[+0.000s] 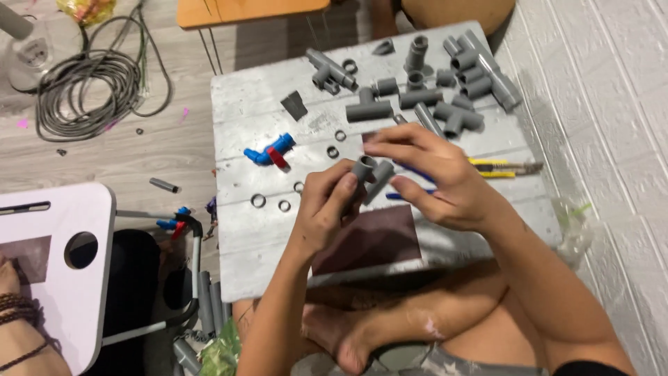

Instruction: The person sits on the floor and sands the edges of gray PVC pipes and fittings using a piece of sandpaper. They repeatedly rub the pipe ends against the sandpaper, inspect the pieces, and place them on a white table alongside other tools and parts.

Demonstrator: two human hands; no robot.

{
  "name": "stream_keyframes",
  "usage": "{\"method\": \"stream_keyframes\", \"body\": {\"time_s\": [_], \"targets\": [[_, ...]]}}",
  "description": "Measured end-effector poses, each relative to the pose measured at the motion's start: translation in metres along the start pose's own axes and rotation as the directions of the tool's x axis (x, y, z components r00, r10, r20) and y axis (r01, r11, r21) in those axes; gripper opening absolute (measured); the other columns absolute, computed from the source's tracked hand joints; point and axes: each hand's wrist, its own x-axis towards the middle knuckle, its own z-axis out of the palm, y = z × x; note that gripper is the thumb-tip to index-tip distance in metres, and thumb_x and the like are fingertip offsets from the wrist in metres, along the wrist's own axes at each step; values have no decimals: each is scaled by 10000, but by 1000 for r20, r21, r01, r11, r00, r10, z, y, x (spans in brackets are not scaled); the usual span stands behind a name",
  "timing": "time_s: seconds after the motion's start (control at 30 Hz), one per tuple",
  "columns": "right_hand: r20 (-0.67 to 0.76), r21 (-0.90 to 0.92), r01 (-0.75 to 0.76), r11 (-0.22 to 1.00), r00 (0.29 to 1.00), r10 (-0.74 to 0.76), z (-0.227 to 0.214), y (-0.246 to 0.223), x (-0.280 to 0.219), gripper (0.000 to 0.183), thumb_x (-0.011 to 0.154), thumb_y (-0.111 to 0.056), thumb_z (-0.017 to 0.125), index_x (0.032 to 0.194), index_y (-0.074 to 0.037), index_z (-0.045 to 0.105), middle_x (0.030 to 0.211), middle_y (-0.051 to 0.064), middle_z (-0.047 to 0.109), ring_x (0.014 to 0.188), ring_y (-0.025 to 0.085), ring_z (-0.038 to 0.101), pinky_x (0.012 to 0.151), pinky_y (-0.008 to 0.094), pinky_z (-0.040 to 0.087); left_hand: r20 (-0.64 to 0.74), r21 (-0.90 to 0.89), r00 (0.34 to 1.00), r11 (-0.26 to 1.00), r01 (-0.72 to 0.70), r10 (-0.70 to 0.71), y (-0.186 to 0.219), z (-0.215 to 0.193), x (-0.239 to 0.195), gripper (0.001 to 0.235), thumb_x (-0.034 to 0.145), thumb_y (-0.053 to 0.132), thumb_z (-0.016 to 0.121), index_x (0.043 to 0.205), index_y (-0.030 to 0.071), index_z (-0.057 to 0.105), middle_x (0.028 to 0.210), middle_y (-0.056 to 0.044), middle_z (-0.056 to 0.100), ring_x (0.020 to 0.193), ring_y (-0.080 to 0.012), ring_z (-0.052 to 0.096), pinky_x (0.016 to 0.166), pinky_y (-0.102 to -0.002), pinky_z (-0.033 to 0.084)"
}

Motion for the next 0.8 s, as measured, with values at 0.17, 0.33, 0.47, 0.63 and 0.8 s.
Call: {"method": "stream_keyframes", "body": {"time_s": [0.17,0.33,0.47,0.63,0.8], "targets": [[50,-163,-56,985,997,65,-9,8,-22,422,1039,-176,508,1422,-21,599,1370,259,561,1183,449,602,959,505,504,-166,-93,986,996,-5,-11,11,19,-32,346,1057,224,399,956,-14,628,499,-44,456,375,-107,421,394,-240,363],[-119,-174,-109,979,989,89,0,18,-62,252,1011,-110,635,1224,-5,717,1242,182,668,1055,351,686,919,433,533,-293,-93,955,993,-67,37,1,40,-67,380,1045,270,406,946,-25,625,504,-72,510,332,-130,450,332,-259,363],[-230,-177,-195,965,961,152,11,4,-86,99,966,-116,719,917,-45,766,1043,137,732,978,285,714,895,370,560,-314,-125,949,990,-64,22,31,63,-92,393,1051,331,415,916,3,584,535,-39,502,347,-115,423,319,-242,345],[-274,-46,-359,932,902,333,16,2,-98,347,1087,-109,461,888,23,712,965,152,750,836,232,757,865,348,614,-330,-238,943,970,-37,-45,69,87,-112,455,1050,412,455,933,-17,556,595,-37,483,418,-95,415,335,-222,333],[-214,-54,-416,908,893,397,20,-13,-91,341,1004,-67,574,1337,-8,620,1219,157,722,1133,245,707,988,335,597,-312,-209,950,974,-83,14,90,97,-116,484,1069,390,452,892,-46,566,578,-52,486,395,-90,408,359,-213,295]]}}
